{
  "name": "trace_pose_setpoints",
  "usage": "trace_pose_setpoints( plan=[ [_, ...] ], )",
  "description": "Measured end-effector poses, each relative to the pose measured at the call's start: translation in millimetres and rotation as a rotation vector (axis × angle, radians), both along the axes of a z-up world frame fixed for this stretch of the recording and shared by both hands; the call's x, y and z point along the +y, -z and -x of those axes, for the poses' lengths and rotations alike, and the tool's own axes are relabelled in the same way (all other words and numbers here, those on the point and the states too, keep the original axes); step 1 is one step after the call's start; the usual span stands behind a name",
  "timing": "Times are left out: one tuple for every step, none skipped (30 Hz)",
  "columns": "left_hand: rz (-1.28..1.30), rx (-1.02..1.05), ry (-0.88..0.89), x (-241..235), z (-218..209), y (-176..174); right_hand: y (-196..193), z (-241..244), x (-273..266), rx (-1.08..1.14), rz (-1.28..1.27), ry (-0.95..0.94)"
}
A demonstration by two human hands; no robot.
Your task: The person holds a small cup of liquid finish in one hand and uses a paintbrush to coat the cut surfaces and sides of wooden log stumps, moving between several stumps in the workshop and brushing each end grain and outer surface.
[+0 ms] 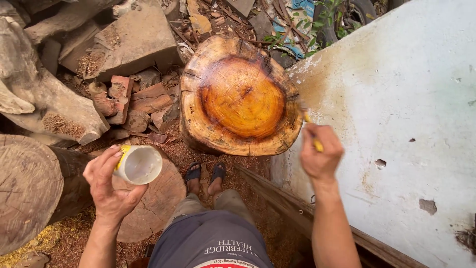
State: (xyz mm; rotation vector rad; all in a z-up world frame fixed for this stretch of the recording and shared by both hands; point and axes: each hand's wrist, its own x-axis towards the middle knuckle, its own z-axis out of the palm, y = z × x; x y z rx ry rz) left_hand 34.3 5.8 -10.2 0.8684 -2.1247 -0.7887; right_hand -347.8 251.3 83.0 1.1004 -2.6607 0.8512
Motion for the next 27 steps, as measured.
trace_pose_setpoints(
  plan=[
    [0.031,0.024,0.052,-0.2,4.0,-3.1,-1.0,-17.1,-17.4,0.068,-0.045,-0.157],
    [0.063,0.048,0.104,-0.6,8.0,-6.0,-1.8,-34.3,-34.4,0.137,-0.09,-0.314],
    [0.063,0.047,0.099,1.2,11.4,-8.9,12.3,-54.5,-38.0,0.136,-0.089,-0.319],
    [0.093,0.054,0.096,3.1,15.3,-11.8,26.5,-74.2,-41.2,0.012,-0.009,-0.49],
    [0.121,0.062,0.099,4.5,20.0,-14.5,40.2,-94.3,-43.1,-0.113,0.07,-0.653],
    [0.121,0.062,0.1,5.0,19.7,-16.6,37.6,-94.2,-43.2,-0.114,0.07,-0.652],
    [0.124,0.064,0.104,5.2,19.0,-18.6,35.2,-95.0,-43.1,-0.26,0.178,-0.689],
    [0.127,0.066,0.108,5.3,18.0,-20.4,32.9,-96.0,-43.0,-0.407,0.288,-0.723],
    [0.126,0.065,0.108,5.2,13.6,-20.4,27.5,-72.0,-35.1,-0.409,0.288,-0.722],
    [0.123,0.057,0.105,4.7,9.0,-20.3,22.3,-48.1,-27.5,-0.513,0.267,-0.467],
    [0.118,0.048,0.1,4.7,3.5,-20.2,17.5,-24.9,-20.0,-0.613,0.24,-0.21],
    [0.117,0.045,0.099,4.7,-2.2,-17.6,14.7,-7.8,-13.3,-0.616,0.239,-0.21],
    [0.102,0.036,0.081,6.0,-7.9,-14.7,12.4,9.6,-6.0,-0.457,0.193,-0.131],
    [0.087,0.026,0.063,7.0,-12.9,-11.3,10.7,27.8,0.9,-0.298,0.147,-0.053],
    [0.079,0.02,0.066,9.5,-17.2,-7.4,13.8,25.5,0.8,-0.305,0.141,-0.049],
    [0.053,0.016,0.048,11.7,-20.6,-3.5,17.0,24.1,0.5,-0.111,0.093,-0.099],
    [0.028,0.017,0.034,12.4,-21.1,1.3,19.5,24.4,0.4,0.086,0.043,-0.148],
    [0.022,0.015,0.04,11.2,-18.9,2.4,14.8,0.2,-10.2,0.083,0.037,-0.142],
    [0.016,0.012,0.048,10.6,-17.1,3.4,10.2,-23.2,-22.5,0.149,-0.03,-0.311],
    [0.01,0.009,0.056,9.2,-15.1,5.0,6.2,-46.3,-35.8,0.214,-0.096,-0.481],
    [0.001,0.002,0.055,8.5,-11.6,6.8,5.4,-62.5,-35.9,0.205,-0.103,-0.483],
    [-0.018,0.023,0.058,7.4,-7.9,9.0,4.7,-78.2,-36.5,0.075,-0.072,-0.619],
    [-0.036,0.045,0.063,5.2,-3.2,11.6,3.8,-93.8,-37.3,-0.055,-0.039,-0.749],
    [-0.045,0.04,0.066,2.6,-1.0,14.9,0.2,-93.2,-36.4,-0.064,-0.044,-0.747],
    [-0.049,0.024,0.066,-0.2,1.5,18.5,-3.6,-92.4,-36.0,-0.192,0.043,-0.743],
    [-0.053,0.008,0.066,-3.4,3.9,22.1,-7.5,-91.5,-36.0,-0.319,0.131,-0.734],
    [-0.062,0.002,0.065,-6.4,7.4,24.0,-0.4,-76.3,-30.1,-0.328,0.126,-0.733]
  ],
)
